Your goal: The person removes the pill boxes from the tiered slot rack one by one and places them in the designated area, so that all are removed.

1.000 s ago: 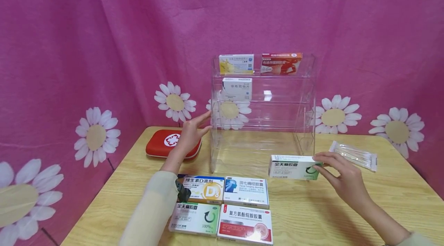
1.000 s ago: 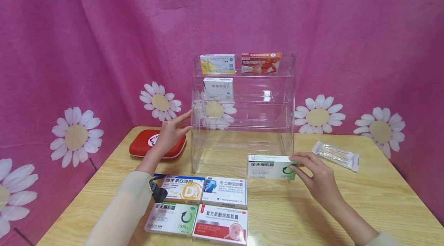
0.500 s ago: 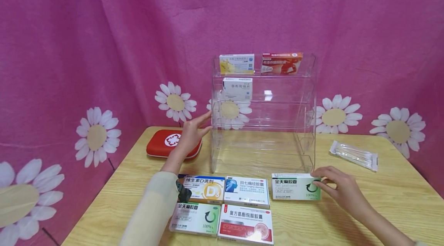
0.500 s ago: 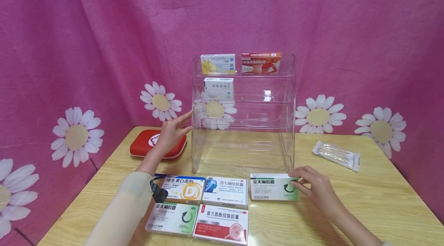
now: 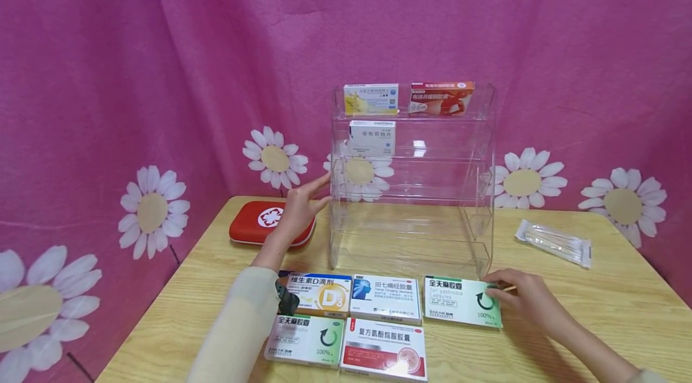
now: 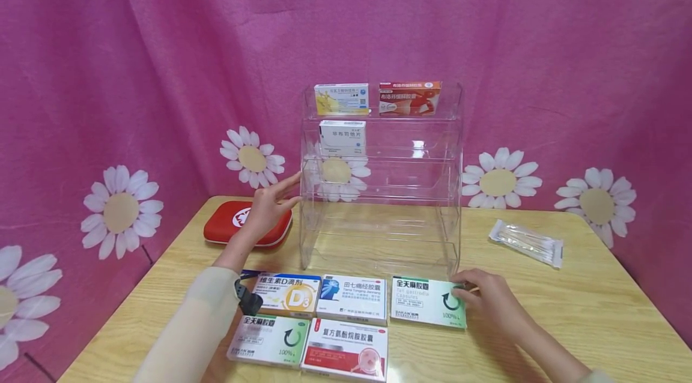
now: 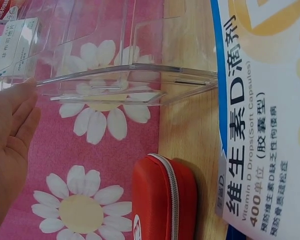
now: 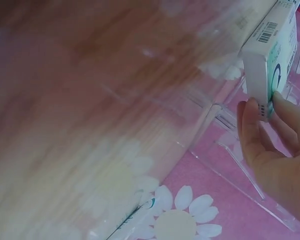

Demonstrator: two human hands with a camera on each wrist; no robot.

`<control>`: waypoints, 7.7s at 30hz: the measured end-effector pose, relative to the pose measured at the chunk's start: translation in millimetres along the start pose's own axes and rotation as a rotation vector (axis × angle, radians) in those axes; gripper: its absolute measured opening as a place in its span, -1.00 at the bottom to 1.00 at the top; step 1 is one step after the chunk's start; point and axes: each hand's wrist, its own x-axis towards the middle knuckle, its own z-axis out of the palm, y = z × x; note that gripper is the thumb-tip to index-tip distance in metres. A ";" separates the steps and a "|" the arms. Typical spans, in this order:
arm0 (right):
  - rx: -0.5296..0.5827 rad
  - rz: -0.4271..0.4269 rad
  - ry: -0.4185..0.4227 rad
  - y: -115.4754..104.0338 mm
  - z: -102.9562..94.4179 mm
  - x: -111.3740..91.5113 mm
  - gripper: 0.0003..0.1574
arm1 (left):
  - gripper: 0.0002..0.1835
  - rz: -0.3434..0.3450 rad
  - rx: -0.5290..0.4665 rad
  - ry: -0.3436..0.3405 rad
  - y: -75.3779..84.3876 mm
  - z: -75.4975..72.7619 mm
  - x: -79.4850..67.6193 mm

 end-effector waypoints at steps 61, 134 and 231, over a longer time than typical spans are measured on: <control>-0.026 -0.190 0.339 -69.0 -17.3 189.5 -0.52 | -0.36 -0.036 -0.007 -0.016 -0.7 1.6 -2.6; 0.149 -0.236 0.451 -35.6 -60.0 113.0 -0.50 | -0.40 0.033 -0.016 0.019 -4.8 5.2 -5.5; -0.141 -0.087 0.369 37.8 -100.3 76.9 -0.58 | -0.41 -0.006 -0.028 0.005 -3.4 6.6 -9.9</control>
